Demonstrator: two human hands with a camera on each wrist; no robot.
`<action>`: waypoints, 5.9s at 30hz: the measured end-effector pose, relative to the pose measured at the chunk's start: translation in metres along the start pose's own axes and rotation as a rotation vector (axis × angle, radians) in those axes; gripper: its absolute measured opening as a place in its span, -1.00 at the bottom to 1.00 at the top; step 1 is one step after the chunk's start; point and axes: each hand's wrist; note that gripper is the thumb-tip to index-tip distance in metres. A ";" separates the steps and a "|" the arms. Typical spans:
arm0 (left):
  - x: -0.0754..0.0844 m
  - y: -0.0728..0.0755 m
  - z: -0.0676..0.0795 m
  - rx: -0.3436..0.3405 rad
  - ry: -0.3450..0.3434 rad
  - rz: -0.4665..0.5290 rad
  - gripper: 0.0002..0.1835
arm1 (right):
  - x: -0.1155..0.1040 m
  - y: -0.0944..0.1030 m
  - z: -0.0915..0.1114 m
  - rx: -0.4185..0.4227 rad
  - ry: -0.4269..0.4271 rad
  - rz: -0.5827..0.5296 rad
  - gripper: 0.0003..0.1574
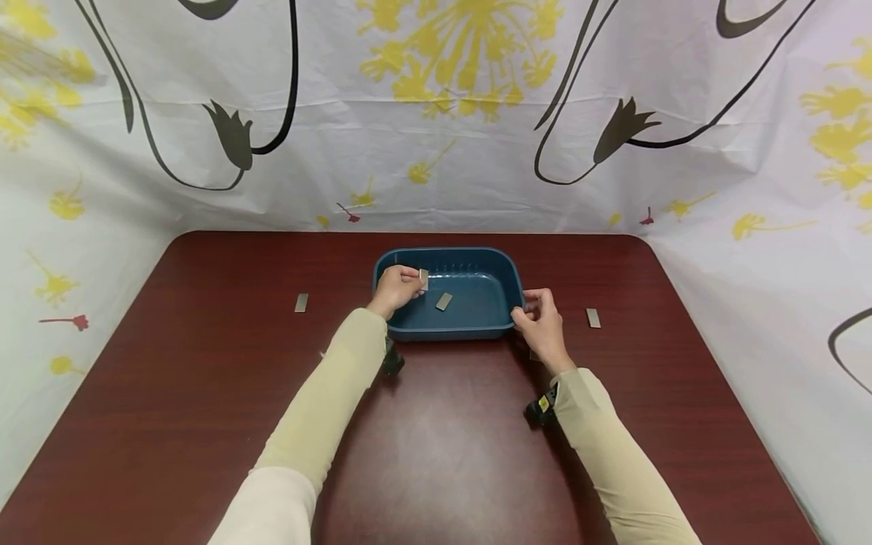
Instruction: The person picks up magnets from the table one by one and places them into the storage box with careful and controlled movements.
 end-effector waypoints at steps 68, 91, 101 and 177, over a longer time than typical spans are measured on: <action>0.006 0.005 0.015 -0.027 -0.122 -0.005 -0.58 | 0.032 -0.010 -0.011 0.033 0.073 -0.004 -0.58; 0.007 0.026 0.037 -0.035 -0.233 0.071 -0.63 | 0.037 -0.014 -0.010 0.067 0.081 0.025 -0.58; -0.001 0.036 0.043 -0.022 -0.245 0.084 -0.65 | 0.042 -0.016 -0.012 0.075 0.080 0.019 -0.60; -0.058 0.137 0.037 0.299 -0.036 0.097 -0.56 | 0.025 -0.010 -0.008 0.038 0.041 0.010 -0.58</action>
Point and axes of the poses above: each hand's wrist, its own z-axis away from the middle knuckle, its own y-axis out of the back of the hand, x = y × z, and after that the axes turned 10 degrees about x, right-handed
